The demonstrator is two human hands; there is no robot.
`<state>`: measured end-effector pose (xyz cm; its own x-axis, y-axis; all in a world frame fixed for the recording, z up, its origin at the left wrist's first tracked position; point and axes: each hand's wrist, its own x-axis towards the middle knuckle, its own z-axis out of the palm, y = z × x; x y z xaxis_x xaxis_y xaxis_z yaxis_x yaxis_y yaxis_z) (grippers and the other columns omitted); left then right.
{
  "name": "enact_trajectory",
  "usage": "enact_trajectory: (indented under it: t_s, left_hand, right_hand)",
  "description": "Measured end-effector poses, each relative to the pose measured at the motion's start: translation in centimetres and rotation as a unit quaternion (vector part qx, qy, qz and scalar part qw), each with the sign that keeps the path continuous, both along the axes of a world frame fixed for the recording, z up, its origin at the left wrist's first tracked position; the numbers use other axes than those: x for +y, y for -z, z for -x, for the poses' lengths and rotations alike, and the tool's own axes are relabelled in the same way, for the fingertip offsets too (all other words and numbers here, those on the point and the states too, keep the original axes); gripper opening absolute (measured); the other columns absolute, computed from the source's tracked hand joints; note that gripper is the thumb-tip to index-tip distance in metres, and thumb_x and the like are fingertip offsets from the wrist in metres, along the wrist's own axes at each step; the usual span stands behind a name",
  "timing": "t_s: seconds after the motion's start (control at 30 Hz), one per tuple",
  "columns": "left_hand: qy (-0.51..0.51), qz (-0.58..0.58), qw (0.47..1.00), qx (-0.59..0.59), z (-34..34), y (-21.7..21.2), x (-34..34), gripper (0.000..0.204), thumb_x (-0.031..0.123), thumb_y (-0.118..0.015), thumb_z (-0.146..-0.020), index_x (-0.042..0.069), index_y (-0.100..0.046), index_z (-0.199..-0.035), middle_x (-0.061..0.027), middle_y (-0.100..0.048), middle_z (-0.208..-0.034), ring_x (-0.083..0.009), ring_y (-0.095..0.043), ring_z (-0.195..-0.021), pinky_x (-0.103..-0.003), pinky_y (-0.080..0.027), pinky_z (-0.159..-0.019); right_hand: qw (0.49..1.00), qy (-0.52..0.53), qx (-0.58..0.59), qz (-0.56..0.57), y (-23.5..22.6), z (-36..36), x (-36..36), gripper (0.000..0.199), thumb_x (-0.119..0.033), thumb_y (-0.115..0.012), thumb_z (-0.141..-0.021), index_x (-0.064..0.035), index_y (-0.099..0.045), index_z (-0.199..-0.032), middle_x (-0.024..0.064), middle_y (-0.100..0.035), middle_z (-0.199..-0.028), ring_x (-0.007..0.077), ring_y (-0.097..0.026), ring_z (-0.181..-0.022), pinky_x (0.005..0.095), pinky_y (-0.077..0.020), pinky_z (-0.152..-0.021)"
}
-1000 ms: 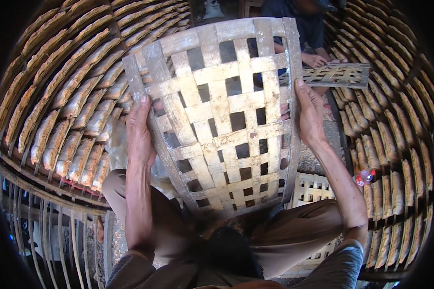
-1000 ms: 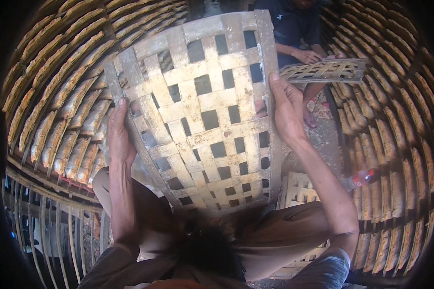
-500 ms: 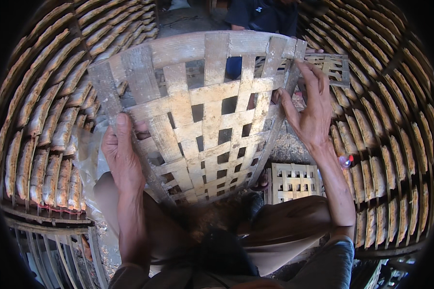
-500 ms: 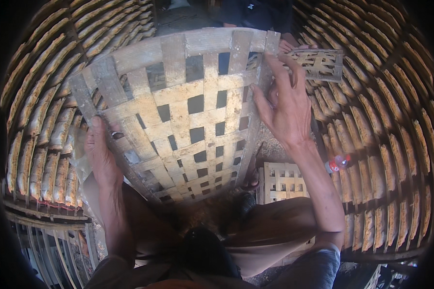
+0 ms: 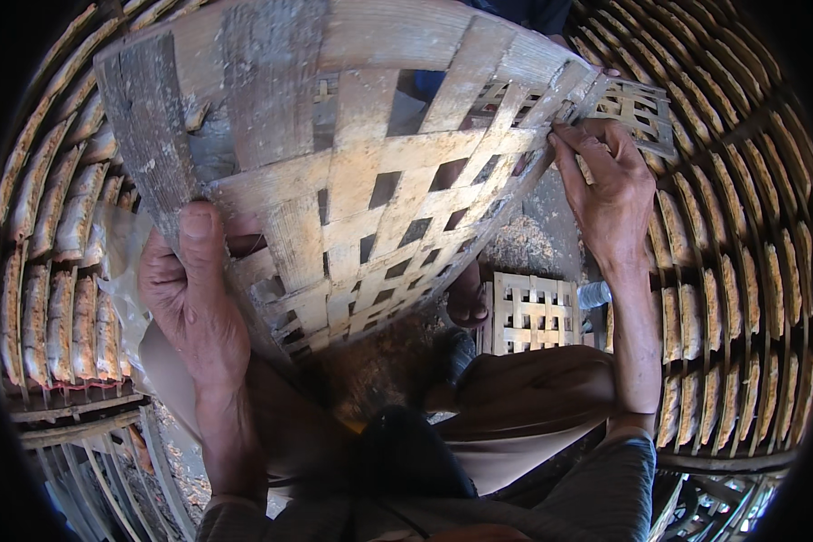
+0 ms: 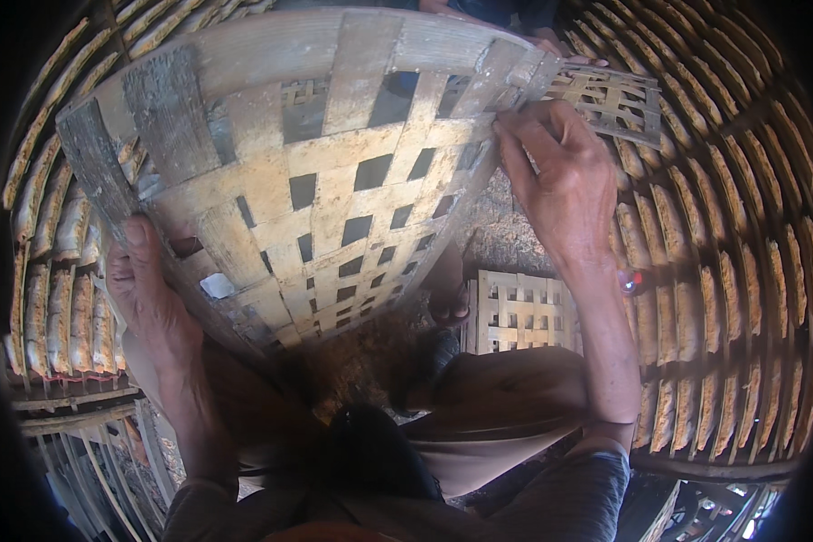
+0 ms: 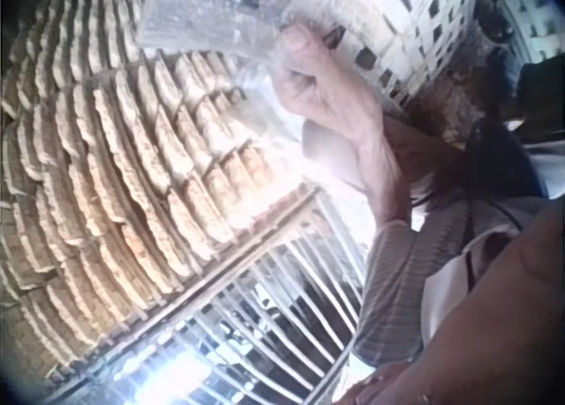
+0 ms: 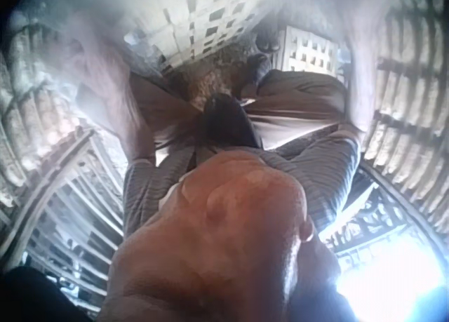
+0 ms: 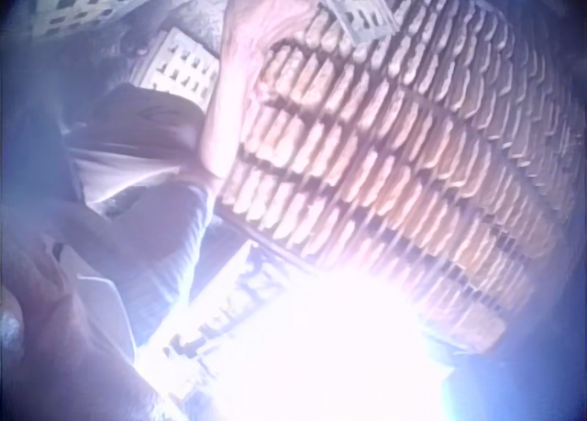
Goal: The person pours a granular material from a plastic bag onto the floor, then picks up a woven basket frame and begins assembling it by hand, interlacing strips and adjusting the structure.
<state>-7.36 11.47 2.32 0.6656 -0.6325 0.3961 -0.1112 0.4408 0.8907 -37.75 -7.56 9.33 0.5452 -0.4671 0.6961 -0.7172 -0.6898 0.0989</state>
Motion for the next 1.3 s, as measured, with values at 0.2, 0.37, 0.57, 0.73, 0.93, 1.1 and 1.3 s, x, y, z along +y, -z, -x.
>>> enact_trajectory:
  t_s: [0.2, 0.37, 0.57, 0.73, 0.93, 1.1, 1.3]
  left_hand:
    - [-0.011, -0.008, 1.000, -0.002, 0.4, -0.7, -0.1, 0.039, 0.042, -0.069, -0.108, 0.005, -0.076, -0.101, -0.0030, -0.074, -0.086, -0.0090, -0.065, -0.079, -0.026, -0.048, -0.077]
    - [0.002, 0.009, 1.000, 0.005, 0.2, -0.6, -0.1, 0.029, 0.033, -0.069, -0.110, 0.004, -0.074, -0.107, -0.0080, -0.078, -0.089, -0.0115, -0.069, -0.078, -0.029, -0.056, -0.078]
    - [-0.030, -0.022, 0.999, 0.016, 0.6, -1.2, -0.5, 0.039, 0.044, -0.070, -0.107, 0.006, -0.074, -0.100, -0.0034, -0.074, -0.091, -0.0078, -0.063, -0.080, -0.025, -0.048, -0.077]
    - [-0.048, -0.018, 0.999, 0.005, 0.0, -0.8, -0.4, 0.036, 0.039, -0.068, -0.109, 0.004, -0.075, -0.106, -0.0055, -0.075, -0.091, -0.0094, -0.066, -0.083, -0.027, -0.051, -0.080]
    - [-0.046, -0.010, 0.999, 0.003, 0.3, -1.0, -0.5, 0.033, 0.036, -0.067, -0.111, 0.004, -0.076, -0.108, -0.0064, -0.077, -0.091, -0.0103, -0.067, -0.082, -0.028, -0.052, -0.080]
    - [-0.048, -0.035, 0.998, -0.004, 0.3, -0.9, -0.4, 0.040, 0.042, -0.069, -0.108, 0.004, -0.075, -0.100, -0.0029, -0.073, -0.086, -0.0081, -0.063, -0.076, -0.026, -0.048, -0.077]
    - [-0.048, -0.037, 0.998, -0.016, 0.6, -0.9, -0.3, 0.043, 0.043, -0.067, -0.109, 0.003, -0.074, -0.095, -0.0043, -0.073, -0.082, -0.0093, -0.063, -0.074, -0.026, -0.048, -0.074]
  right_hand:
    - [0.994, -0.016, 0.076, 0.080, 0.3, 0.1, -1.0, 0.017, -0.004, -0.080, -0.094, -0.0051, -0.079, -0.110, 0.0105, -0.075, -0.105, 0.0274, -0.076, -0.087, 0.0364, -0.0618, -0.075]
    - [0.992, 0.008, 0.088, 0.092, 0.7, 0.0, -1.6, 0.016, -0.006, -0.075, -0.096, -0.0058, -0.067, -0.110, 0.0092, -0.072, -0.103, 0.0288, -0.073, -0.083, 0.0407, -0.0605, -0.070]
    - [0.998, 0.003, -0.057, 0.012, 0.7, 1.0, -1.8, 0.008, -0.012, -0.067, -0.105, -0.0052, -0.063, -0.105, 0.0122, -0.067, -0.085, 0.0265, -0.068, -0.070, 0.0397, -0.0545, -0.063]
    - [0.995, -0.070, 0.002, -0.075, 0.0, 1.7, 0.2, 0.023, -0.016, -0.076, -0.102, -0.0031, -0.069, -0.084, 0.0102, -0.068, -0.075, 0.0218, -0.067, -0.062, 0.0388, -0.0516, -0.055]
    - [0.995, -0.098, -0.031, 0.001, 0.9, 0.8, -1.2, 0.017, -0.009, -0.084, -0.092, -0.0046, -0.079, -0.108, 0.0082, -0.076, -0.087, 0.0212, -0.074, -0.070, 0.0353, -0.0589, -0.058]
    - [0.999, -0.031, 0.024, -0.003, 0.4, -0.3, -0.4, 0.029, -0.003, -0.082, -0.093, -0.0053, -0.079, -0.122, 0.0103, -0.078, -0.098, 0.0234, -0.077, -0.082, 0.0354, -0.0612, -0.073]
    - [0.998, -0.003, 0.059, 0.003, 0.2, 0.4, -0.8, 0.015, -0.006, -0.078, -0.097, -0.0069, -0.076, -0.111, 0.0102, -0.077, -0.101, 0.0286, -0.077, -0.083, 0.0391, -0.0607, -0.073]
